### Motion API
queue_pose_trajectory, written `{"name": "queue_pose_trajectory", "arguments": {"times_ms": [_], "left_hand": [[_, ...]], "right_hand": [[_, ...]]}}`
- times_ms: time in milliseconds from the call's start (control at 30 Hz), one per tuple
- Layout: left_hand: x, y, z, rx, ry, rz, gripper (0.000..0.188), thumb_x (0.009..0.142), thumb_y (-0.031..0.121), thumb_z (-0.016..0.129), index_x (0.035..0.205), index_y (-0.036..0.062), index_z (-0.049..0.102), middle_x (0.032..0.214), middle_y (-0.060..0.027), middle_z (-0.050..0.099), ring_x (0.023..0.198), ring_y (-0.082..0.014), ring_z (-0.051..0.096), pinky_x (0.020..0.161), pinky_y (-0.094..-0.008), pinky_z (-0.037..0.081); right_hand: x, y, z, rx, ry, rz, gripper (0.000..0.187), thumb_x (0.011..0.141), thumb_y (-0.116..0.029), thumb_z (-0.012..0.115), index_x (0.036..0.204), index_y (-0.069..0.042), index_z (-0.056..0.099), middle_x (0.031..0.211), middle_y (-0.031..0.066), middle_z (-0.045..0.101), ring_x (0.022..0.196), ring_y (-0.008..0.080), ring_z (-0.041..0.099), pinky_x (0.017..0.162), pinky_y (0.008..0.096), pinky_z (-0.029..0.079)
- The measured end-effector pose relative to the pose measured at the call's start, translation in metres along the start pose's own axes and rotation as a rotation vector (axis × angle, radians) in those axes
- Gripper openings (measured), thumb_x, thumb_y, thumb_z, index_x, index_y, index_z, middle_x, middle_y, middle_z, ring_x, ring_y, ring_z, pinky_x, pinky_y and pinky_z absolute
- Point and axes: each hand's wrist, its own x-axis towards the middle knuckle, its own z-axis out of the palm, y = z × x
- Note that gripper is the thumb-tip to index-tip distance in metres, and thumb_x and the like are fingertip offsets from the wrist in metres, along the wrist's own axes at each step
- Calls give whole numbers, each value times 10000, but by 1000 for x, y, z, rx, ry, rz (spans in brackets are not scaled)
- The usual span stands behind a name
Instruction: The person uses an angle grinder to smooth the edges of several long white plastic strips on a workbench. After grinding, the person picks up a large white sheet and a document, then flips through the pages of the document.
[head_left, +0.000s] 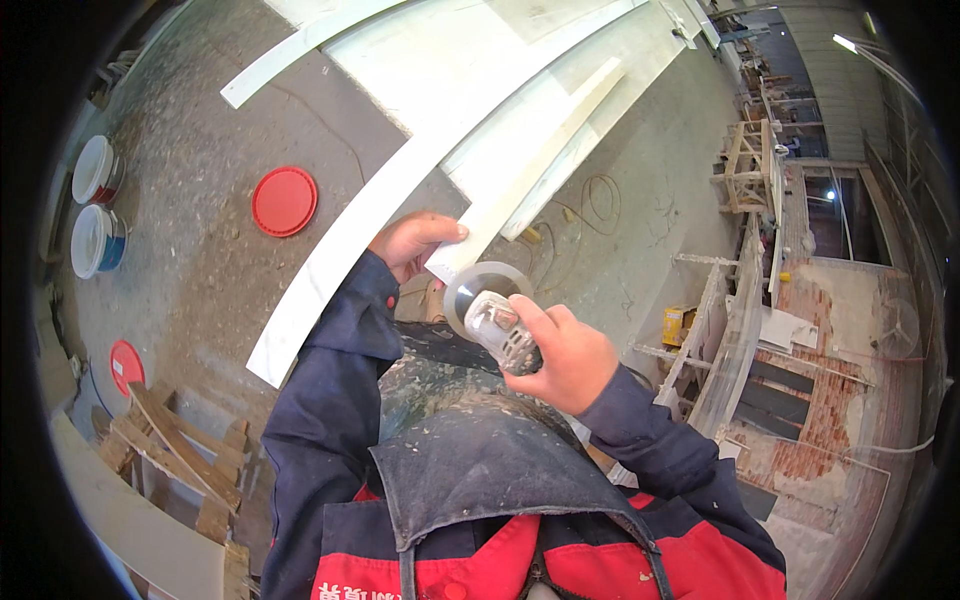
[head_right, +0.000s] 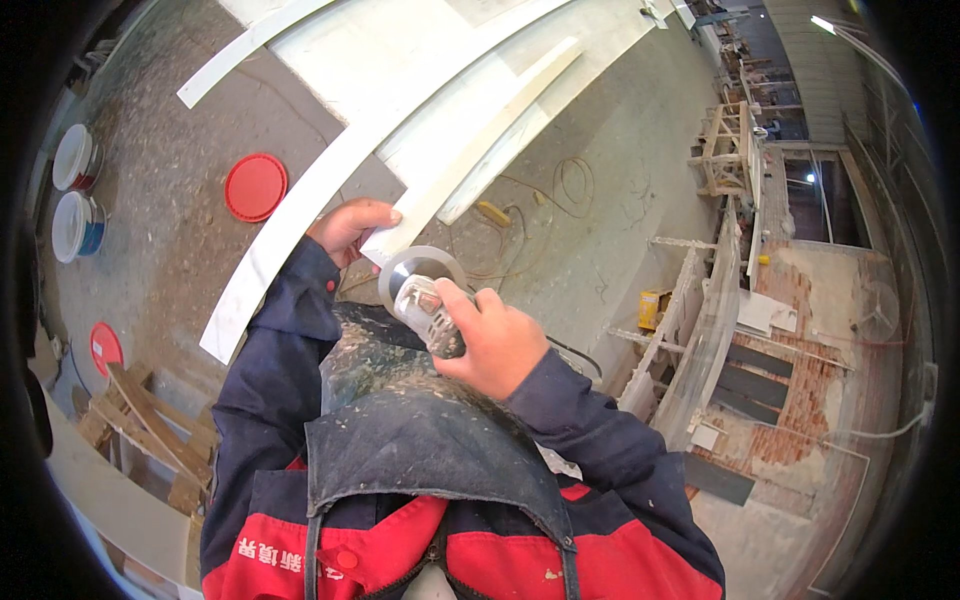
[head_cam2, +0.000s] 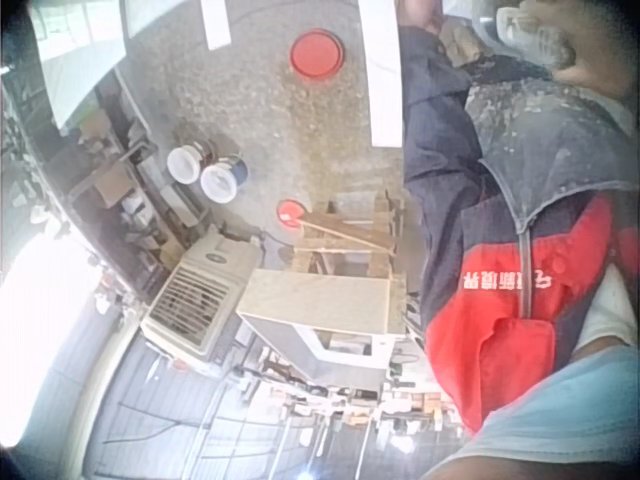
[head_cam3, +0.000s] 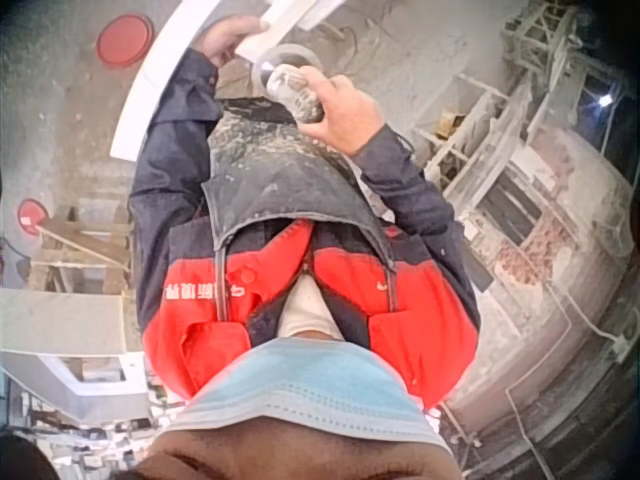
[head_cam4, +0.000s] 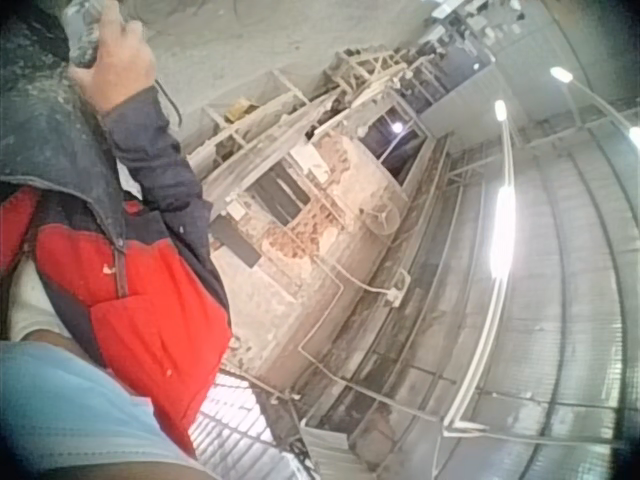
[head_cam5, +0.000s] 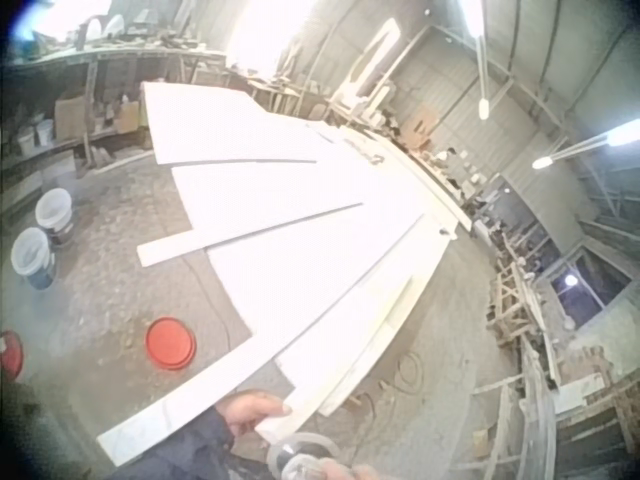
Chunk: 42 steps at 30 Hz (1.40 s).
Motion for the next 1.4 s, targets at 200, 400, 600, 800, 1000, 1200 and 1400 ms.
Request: {"name": "queue_pose_trajectory", "arguments": {"times_ms": [200,400,600,800,1000,1200,1400], "left_hand": [[-1,-3,10,-62,114,5,372,939,301,686,1098,-34,716,858,-95,738,654,-147,690,519,-290,519],[-1,0,1,-18,-12,-31,385,942,298,683,1087,-58,712,841,-100,734,625,-155,683,465,-288,504],[3,-1,-2,-14,-30,-22,396,944,300,677,1087,-68,709,841,-107,735,610,-159,675,452,-288,498],[1,1,2,10,21,-42,386,946,290,669,1087,-68,711,828,-105,732,600,-156,664,464,-289,495],[1,3,0,10,-20,-61,373,948,287,669,1077,-59,712,808,-99,730,584,-149,664,446,-281,489],[1,4,2,13,-2,-66,395,950,297,670,1104,-65,704,811,-102,732,586,-145,676,418,-267,480],[2,3,0,33,5,-82,419,954,320,674,1119,-64,699,827,-102,737,592,-143,678,421,-269,482]], "right_hand": [[10,-4,9,-16,-18,-32,906,693,-351,898,1480,-176,484,956,154,568,735,378,673,635,464,569],[2,10,6,-22,-44,-7,923,683,-347,906,1487,-190,479,958,156,564,746,375,672,643,456,568],[-3,16,-3,-20,-20,-14,939,677,-335,910,1493,-181,471,972,159,567,757,371,673,649,457,565],[11,7,3,-28,-34,-95,944,674,-326,911,1493,-168,468,977,153,568,758,366,675,650,457,567],[8,15,2,-21,-96,-42,937,670,-330,912,1485,-183,475,981,154,572,764,373,677,653,462,569],[-5,29,-4,-21,-63,0,938,671,-338,915,1485,-189,475,970,153,567,763,375,676,651,459,567],[4,24,-4,19,-40,-76,937,670,-335,914,1485,-185,476,969,151,565,765,367,676,648,460,563]]}}
